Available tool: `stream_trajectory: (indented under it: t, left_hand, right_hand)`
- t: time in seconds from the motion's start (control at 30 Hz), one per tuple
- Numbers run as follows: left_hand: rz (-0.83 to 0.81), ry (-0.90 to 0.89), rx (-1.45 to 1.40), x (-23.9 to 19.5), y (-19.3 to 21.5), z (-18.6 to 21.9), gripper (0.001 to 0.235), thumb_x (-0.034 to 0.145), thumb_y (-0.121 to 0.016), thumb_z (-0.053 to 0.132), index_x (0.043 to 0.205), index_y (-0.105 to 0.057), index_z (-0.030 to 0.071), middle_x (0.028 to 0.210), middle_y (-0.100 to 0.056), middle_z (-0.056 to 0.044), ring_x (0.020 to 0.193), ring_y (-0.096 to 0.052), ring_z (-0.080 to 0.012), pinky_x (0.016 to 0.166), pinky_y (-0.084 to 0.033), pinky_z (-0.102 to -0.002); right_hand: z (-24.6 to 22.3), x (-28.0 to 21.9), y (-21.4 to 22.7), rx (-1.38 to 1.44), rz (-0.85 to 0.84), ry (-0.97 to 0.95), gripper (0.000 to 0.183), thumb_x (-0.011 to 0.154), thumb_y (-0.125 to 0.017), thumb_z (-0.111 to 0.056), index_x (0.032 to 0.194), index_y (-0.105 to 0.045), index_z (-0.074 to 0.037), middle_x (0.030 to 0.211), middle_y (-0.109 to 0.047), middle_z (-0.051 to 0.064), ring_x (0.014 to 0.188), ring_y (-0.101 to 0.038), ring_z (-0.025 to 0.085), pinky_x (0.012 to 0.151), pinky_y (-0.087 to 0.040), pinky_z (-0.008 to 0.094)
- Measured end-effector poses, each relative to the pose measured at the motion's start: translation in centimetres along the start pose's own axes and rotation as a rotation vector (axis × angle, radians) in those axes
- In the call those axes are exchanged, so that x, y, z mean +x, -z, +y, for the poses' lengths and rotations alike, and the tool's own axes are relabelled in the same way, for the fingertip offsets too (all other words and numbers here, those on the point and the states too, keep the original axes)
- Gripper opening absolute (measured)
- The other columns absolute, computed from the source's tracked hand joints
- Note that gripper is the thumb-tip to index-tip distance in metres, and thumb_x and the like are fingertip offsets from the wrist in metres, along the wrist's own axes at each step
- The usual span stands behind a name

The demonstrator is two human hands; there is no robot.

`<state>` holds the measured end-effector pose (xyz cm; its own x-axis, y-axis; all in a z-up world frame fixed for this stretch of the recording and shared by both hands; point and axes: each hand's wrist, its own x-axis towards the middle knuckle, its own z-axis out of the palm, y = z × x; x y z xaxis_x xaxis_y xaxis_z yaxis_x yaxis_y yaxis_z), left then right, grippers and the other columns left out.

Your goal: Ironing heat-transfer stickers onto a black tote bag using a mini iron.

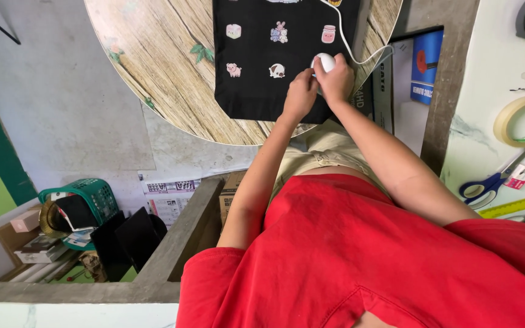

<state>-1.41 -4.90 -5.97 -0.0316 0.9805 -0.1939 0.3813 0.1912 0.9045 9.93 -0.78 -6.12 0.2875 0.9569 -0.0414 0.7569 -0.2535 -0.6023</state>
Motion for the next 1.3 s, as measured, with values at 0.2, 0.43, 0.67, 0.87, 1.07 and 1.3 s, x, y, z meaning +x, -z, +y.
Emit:
stream_trajectory:
  t: [0.2, 0.43, 0.67, 0.87, 1.07, 1.3]
  left_hand:
    - [0.0, 0.03, 0.055, 0.3, -0.3, 0.8, 0.035, 0.095, -0.057, 0.016, 0.127, -0.061, 0.002, 0.116, -0.07, -0.021, 0.101, -0.069, -0.0413, 0.087, -0.055, -0.047]
    - [-0.025, 0.068, 0.019, 0.7, 1.0, 4.3, 0.056, 0.092, -0.065, 0.018, 0.142, -0.046, 0.002, 0.129, -0.059, -0.021, 0.102, -0.069, -0.036, 0.085, -0.059, -0.042]
    - [-0.051, -0.35, 0.429, 1.1, 1.5, 6.7, 0.089, 0.062, -0.09, 0.023, 0.138, -0.048, 0.003, 0.133, -0.054, -0.018, 0.12, -0.057, -0.038, 0.095, -0.048, -0.048]
    - [-0.092, -0.314, 0.36, 1.6, 2.0, 6.6, 0.086, 0.057, -0.096, 0.022, 0.132, -0.058, 0.007, 0.13, -0.059, -0.013, 0.115, -0.062, -0.0348, 0.097, -0.052, -0.043]
    - [-0.087, -0.308, 0.369, 1.7, 2.1, 6.8, 0.083, 0.055, -0.095, 0.018, 0.13, -0.062, 0.006, 0.128, -0.061, -0.013, 0.112, -0.064, -0.0346, 0.094, -0.053, -0.042]
    - [-0.07, -0.304, 0.377, 1.4, 2.1, 7.3, 0.086, 0.054, -0.096, 0.019, 0.131, -0.063, 0.005, 0.128, -0.062, -0.013, 0.112, -0.065, -0.0331, 0.095, -0.053, -0.042]
  right_hand:
    - [-0.6, 0.0, 0.9, 0.014, -0.037, -0.014, 0.053, 0.087, -0.075, -0.056, 0.081, -0.062, -0.005, 0.078, -0.074, 0.019, 0.071, -0.074, 0.038, 0.06, -0.057, 0.05]
    - [3.6, 1.1, -1.2, 0.138, -0.095, -0.096, 0.049, 0.102, -0.061, -0.052, 0.088, -0.068, -0.006, 0.083, -0.073, 0.018, 0.078, -0.07, 0.038, 0.067, -0.052, 0.048]
    - [4.8, 2.1, 1.6, 0.632, -0.406, -0.298, 0.031, 0.098, -0.062, -0.039, 0.101, -0.071, -0.01, 0.092, -0.071, 0.004, 0.087, -0.066, 0.015, 0.075, -0.052, 0.03]
    - [4.3, 1.4, 3.4, 0.602, -0.496, -0.238, 0.028, 0.099, -0.065, -0.031, 0.111, -0.064, -0.006, 0.102, -0.068, 0.004, 0.094, -0.065, 0.014, 0.081, -0.053, 0.03]
    - [4.7, 1.2, 2.9, 0.567, -0.535, -0.119, 0.035, 0.098, -0.071, -0.026, 0.12, -0.058, -0.003, 0.109, -0.068, 0.007, 0.098, -0.066, 0.016, 0.084, -0.055, 0.031]
    - [3.7, 1.5, 4.4, 0.507, -0.595, -0.123, 0.041, 0.098, -0.072, -0.032, 0.122, -0.058, -0.003, 0.111, -0.069, 0.008, 0.099, -0.067, 0.016, 0.084, -0.056, 0.033]
